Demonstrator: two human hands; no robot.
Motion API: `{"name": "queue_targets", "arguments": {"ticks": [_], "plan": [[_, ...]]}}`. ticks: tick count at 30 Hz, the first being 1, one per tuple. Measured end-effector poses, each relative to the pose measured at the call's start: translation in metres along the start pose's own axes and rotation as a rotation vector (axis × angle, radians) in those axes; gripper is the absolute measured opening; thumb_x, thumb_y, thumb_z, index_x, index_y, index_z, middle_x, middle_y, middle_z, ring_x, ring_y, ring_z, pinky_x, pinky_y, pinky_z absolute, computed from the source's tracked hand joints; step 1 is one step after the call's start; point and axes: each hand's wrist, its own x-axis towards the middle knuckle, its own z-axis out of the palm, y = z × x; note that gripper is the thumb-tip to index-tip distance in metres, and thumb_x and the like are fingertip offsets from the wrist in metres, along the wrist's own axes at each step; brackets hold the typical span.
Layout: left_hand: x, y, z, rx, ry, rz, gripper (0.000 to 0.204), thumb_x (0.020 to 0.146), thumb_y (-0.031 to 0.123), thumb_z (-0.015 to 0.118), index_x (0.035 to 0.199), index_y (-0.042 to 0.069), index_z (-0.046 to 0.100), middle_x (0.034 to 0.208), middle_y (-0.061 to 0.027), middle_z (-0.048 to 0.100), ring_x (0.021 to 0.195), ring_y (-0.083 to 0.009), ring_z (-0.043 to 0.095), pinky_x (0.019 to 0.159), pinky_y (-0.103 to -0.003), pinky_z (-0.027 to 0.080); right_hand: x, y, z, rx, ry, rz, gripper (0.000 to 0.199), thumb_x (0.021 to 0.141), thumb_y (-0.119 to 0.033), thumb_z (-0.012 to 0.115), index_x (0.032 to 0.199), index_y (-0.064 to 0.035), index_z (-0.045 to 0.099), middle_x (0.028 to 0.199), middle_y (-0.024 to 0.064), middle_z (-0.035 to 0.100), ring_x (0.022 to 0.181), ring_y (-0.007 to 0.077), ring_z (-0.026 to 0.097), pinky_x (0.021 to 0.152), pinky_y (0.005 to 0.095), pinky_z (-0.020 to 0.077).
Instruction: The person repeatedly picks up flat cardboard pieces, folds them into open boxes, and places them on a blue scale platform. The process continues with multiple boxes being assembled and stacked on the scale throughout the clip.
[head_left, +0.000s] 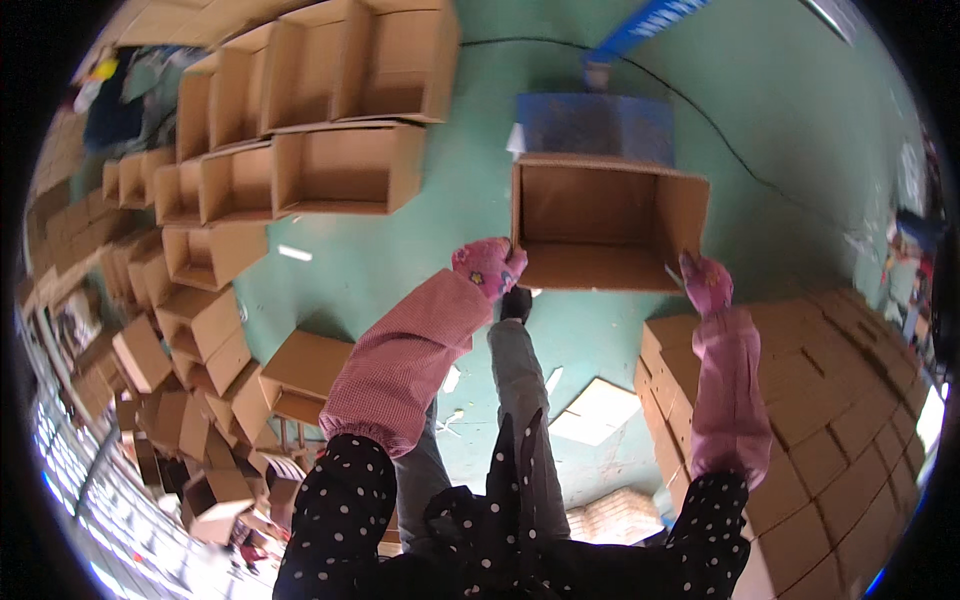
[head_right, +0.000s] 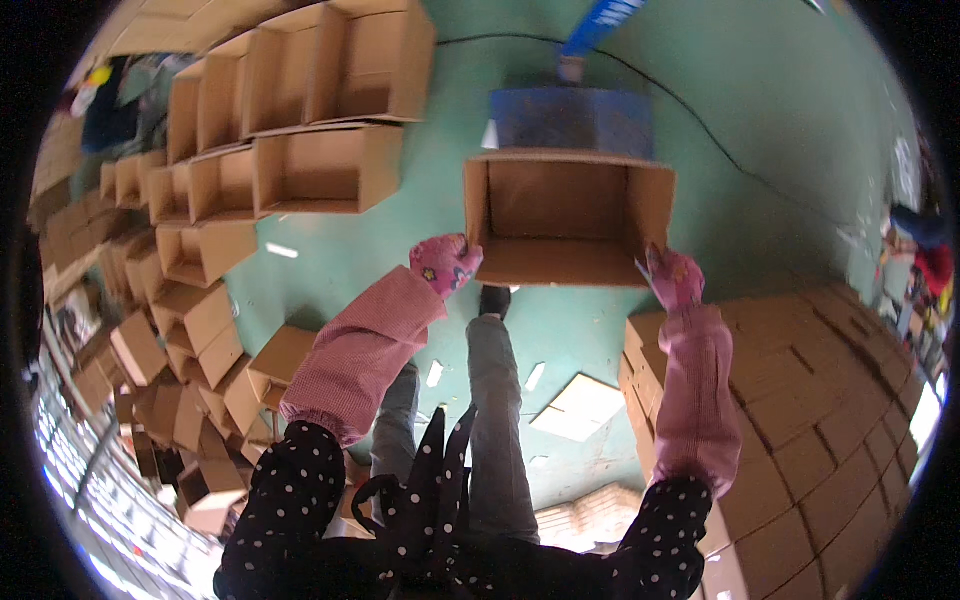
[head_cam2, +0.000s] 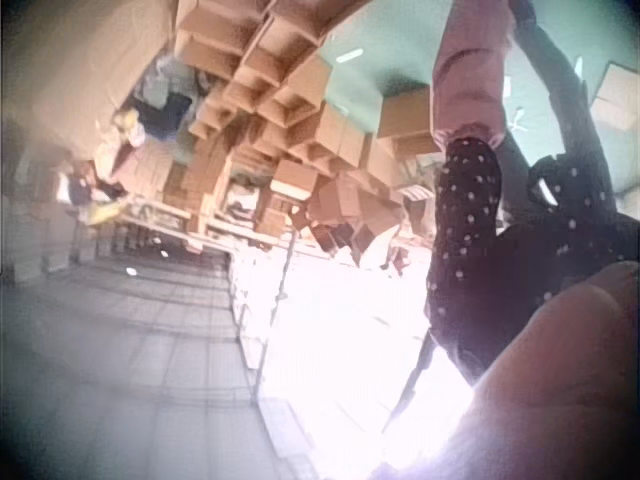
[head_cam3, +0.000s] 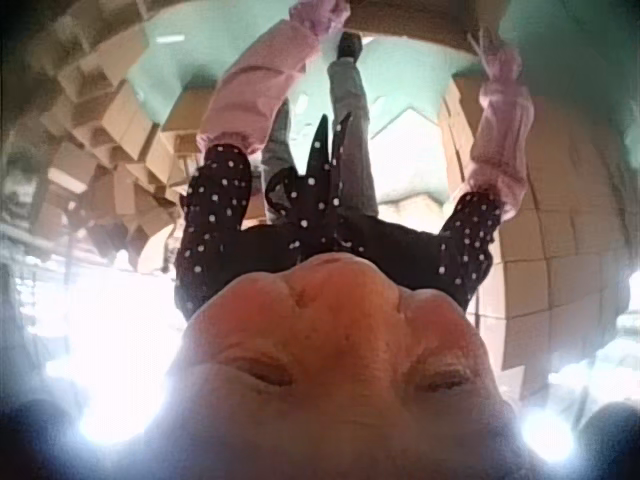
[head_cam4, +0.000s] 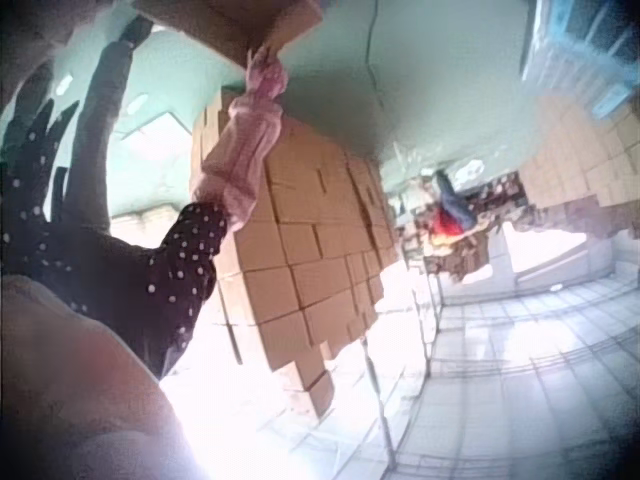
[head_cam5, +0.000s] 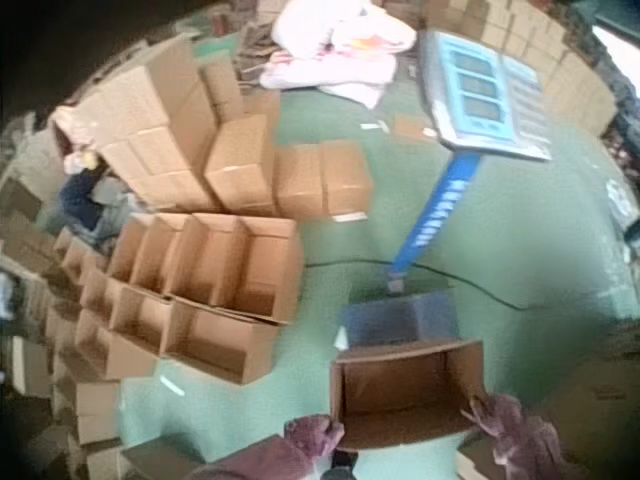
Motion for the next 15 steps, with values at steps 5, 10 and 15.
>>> {"name": "queue_targets", "arguments": {"ticks": [5,10,15], "plan": [[-0.083,-0.038,0.016,-0.247,-0.025,-0.201,0.022,0.075,0.024,0.05,0.061,0.007,0.05,0.054,-0.0093,0.049,0.053,-0.0237,0.052,0.048,-0.035,0.042,-0.033,-0.028,-0.01,-0.073,-0.241,-0.167,0.05,0.081,-0.045,0.036,0.078,-0.0015,0.06,0.074,0.0204,0.057,0.071,0.0361,0.054,0.062,0.0417,0.0421],[-0.109,-0.053,0.036,-0.041,0.037,-0.273,0.021,0.071,0.028,0.047,0.064,0.01,0.054,0.055,-0.0076,0.052,0.054,-0.0225,0.054,0.051,-0.035,0.043,-0.056,-0.027,0.019,-0.091,-0.117,-0.372,0.049,0.081,-0.042,0.036,0.071,0.0005,0.059,0.069,0.0218,0.056,0.068,0.037,0.054,0.06,0.0422,0.0417],[-0.137,-0.14,0.012,-0.087,-0.01,-0.482,0.02,0.066,0.028,0.047,0.069,0.011,0.056,0.064,-0.0086,0.056,0.062,-0.0266,0.056,0.056,-0.035,0.044,-0.051,-0.108,0.05,-0.088,-0.371,-0.576,0.054,0.079,-0.045,0.038,0.058,0.0014,0.055,0.062,0.0197,0.056,0.059,0.0356,0.053,0.054,0.043,0.0386]]}}
